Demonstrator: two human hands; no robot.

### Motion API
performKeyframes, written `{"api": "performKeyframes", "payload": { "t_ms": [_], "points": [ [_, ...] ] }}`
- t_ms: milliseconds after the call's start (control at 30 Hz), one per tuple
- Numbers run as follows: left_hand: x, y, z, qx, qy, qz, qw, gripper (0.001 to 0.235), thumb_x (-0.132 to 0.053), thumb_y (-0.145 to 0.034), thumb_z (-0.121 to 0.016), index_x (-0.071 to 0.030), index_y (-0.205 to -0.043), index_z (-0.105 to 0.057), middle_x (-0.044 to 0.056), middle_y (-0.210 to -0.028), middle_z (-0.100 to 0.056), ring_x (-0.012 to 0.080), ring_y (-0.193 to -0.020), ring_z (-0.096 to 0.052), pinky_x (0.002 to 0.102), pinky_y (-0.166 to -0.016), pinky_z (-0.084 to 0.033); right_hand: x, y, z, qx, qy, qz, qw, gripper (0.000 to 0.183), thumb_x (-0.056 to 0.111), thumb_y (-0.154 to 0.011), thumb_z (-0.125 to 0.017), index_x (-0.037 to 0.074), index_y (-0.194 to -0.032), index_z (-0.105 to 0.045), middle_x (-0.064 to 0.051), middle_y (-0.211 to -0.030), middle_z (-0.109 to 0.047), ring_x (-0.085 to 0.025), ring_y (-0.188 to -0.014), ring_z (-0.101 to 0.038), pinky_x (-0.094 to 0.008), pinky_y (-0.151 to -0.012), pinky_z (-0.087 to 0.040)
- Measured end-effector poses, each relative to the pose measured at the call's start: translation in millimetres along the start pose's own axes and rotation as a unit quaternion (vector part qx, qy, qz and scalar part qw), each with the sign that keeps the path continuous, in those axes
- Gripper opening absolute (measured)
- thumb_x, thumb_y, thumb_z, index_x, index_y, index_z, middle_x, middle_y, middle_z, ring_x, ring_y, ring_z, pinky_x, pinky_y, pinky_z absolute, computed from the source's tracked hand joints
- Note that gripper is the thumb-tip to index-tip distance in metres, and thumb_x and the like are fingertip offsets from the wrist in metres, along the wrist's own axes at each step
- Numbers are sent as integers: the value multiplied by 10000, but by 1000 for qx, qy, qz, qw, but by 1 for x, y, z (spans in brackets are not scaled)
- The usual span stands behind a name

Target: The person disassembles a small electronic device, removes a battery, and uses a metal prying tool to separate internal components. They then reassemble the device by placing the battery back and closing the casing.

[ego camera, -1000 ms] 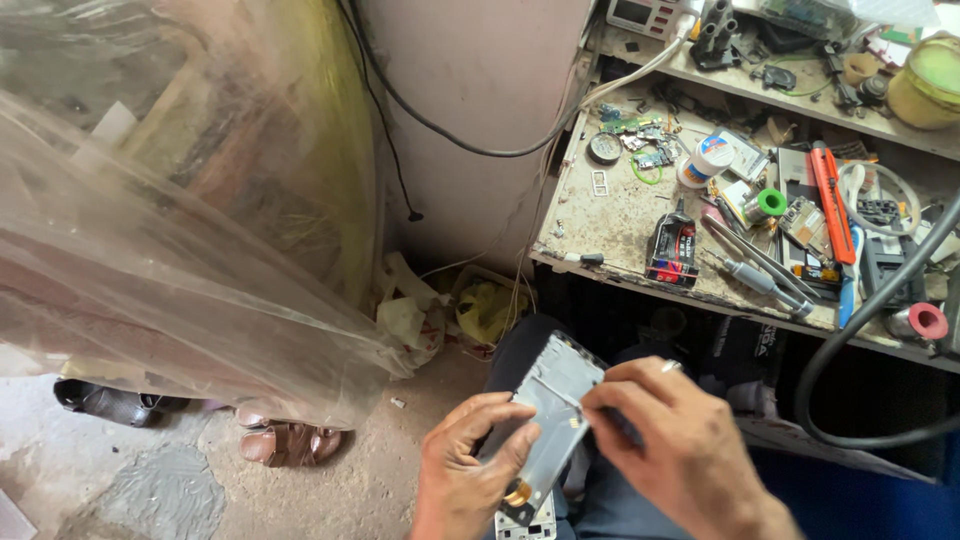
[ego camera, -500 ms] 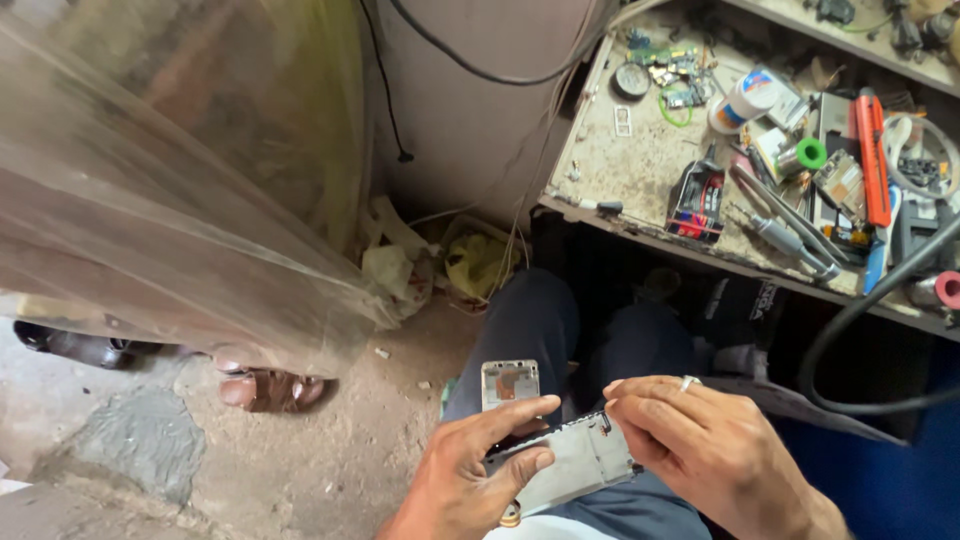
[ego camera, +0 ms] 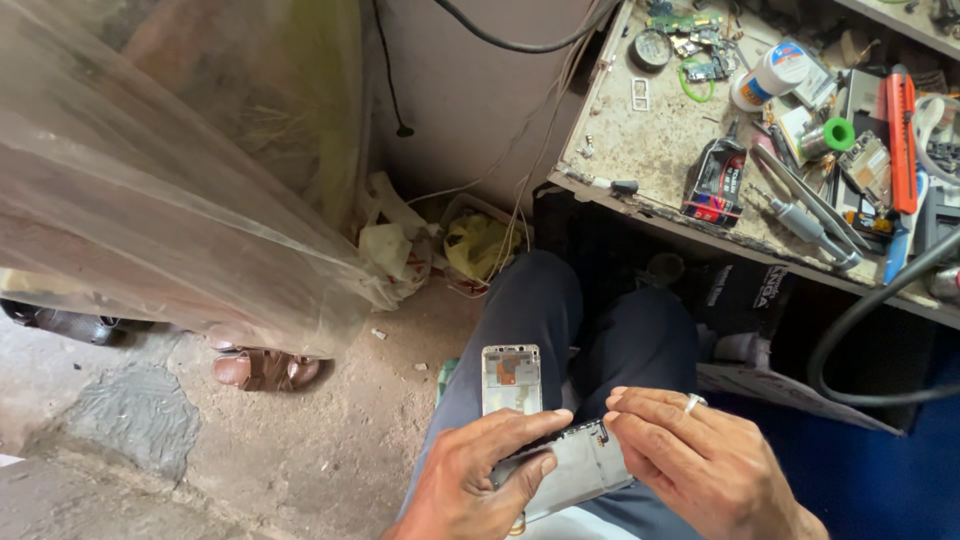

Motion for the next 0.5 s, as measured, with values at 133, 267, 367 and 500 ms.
{"api": "performKeyframes", "payload": {
  "t_ms": [133, 267, 367, 500],
  "points": [
    [-1, 1, -2, -5, 8, -46, 999, 422, -5, -856, -779, -117, -1260, -729, 91, -1045, -782, 195, -967, -792, 298, -818, -622, 0, 2, -1, -1, 2, -1, 1000, 256, 43, -703, -842, -13, -928, -734, -123, -957, -759, -254, -927, -769, -331, -797, -635],
    [3, 2, -5, 6, -10, -42, 999, 397, -2, -847, -776, -115, -1227, -750, 92, -1079, -780, 191, -998, -785, 300, -830, -626, 2, 1, 0, 1, -4, 3, 1000, 257, 46, -717, -840, -9, -944, -733, -117, -955, -753, -251, -930, -769, -331, -802, -639],
    [5, 3, -7, 15, -24, -25, 999, 385, -5, -850, -780, -125, -1215, -759, 79, -1080, -777, 181, -1004, -779, 296, -834, -624, 2, 1, 2, 7, -9, 8, 1000, 276, 45, -717, -835, -9, -965, -727, -122, -969, -745, -254, -933, -765, -333, -788, -635],
    [5, 5, -6, 17, -14, -13, 1000, 391, 0, -852, -780, -137, -1218, -763, 60, -1070, -776, 170, -996, -782, 284, -826, -628, -3, 6, 3, 5, -34, -16, 999, 271, 19, -741, -803, 11, -1001, -724, -113, -987, -738, -237, -930, -765, -321, -788, -635]
  ]
}}
Point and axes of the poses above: each hand's wrist, its own y-axis away from the middle knuckle, its own z-axis out of the back of the hand, x = y × z, the point moved 5 cm from there along -y, towards the middle knuckle
